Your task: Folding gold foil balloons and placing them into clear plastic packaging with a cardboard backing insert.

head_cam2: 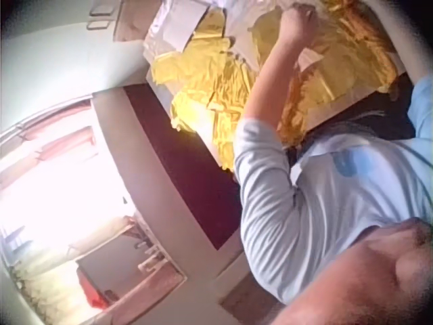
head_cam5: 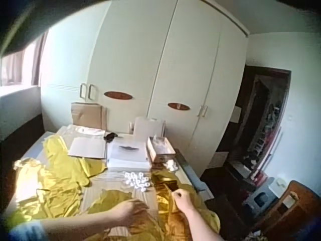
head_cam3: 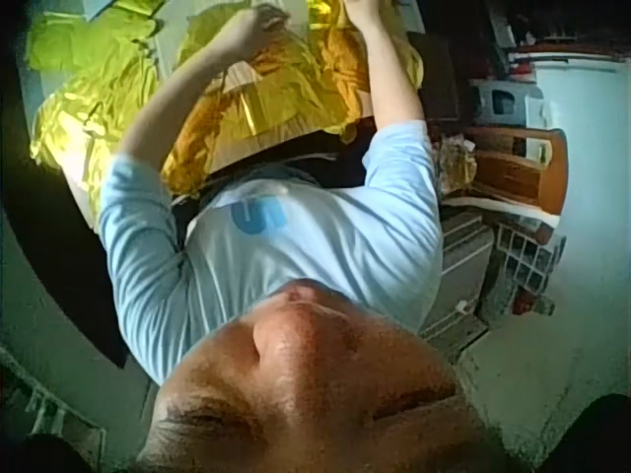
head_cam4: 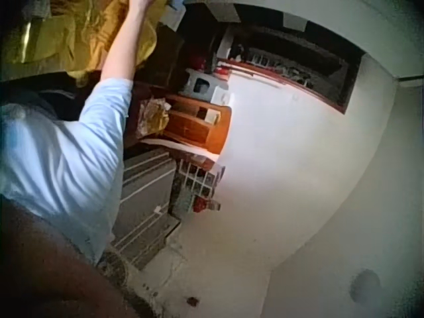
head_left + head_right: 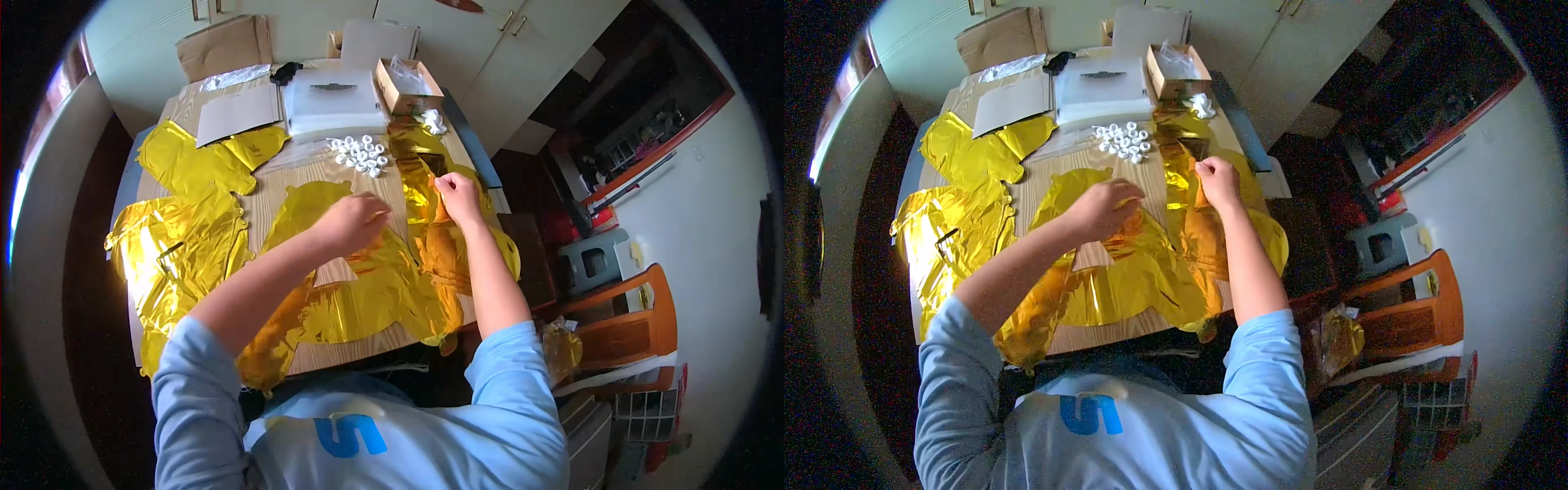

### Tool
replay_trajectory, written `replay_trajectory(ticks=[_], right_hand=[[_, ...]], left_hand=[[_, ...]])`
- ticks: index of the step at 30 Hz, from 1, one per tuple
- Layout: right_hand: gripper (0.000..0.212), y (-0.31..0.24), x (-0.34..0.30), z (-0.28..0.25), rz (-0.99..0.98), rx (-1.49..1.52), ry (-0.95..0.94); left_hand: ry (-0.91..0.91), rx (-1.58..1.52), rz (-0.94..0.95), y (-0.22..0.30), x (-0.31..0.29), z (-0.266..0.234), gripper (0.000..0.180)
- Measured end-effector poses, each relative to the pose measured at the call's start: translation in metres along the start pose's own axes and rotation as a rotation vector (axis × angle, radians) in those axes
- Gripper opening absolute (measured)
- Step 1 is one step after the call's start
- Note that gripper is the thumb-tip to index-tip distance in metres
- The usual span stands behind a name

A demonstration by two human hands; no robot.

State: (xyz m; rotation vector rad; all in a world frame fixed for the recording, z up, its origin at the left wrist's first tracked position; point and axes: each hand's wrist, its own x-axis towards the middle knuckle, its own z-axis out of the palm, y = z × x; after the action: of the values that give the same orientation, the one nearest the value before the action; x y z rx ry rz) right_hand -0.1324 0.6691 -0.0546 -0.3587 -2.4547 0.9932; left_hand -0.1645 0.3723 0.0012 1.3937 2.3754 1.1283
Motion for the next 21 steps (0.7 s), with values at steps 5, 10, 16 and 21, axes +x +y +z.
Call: replay_trajectory(ticks=[5, 10, 16, 21], right_hand=[[0.021, -0.015, -0.002, -0.017, -0.071, 0.127, -0.012], [0.020, -0.032, -0.020, -0.062, -0.177, 0.154, 0.184], [0.019, -0.057, -0.046, -0.181, -0.106, 0.823, 0.679], [0.017, -0.102, -0.050, -0.263, -0.285, 0.817, 0.705]], left_hand=[[-0.048, 0.522, 0.081, -0.016, 0.093, 0.057, 0.059], [-0.335, 0.689, -0.107, -0.026, 0.131, 0.065, 0.094], [-0.302, 0.728, -0.083, -0.036, 0.125, 0.070, 0.093], [-0.154, 0.767, 0.001, -0.043, 0.117, 0.074, 0.087]])
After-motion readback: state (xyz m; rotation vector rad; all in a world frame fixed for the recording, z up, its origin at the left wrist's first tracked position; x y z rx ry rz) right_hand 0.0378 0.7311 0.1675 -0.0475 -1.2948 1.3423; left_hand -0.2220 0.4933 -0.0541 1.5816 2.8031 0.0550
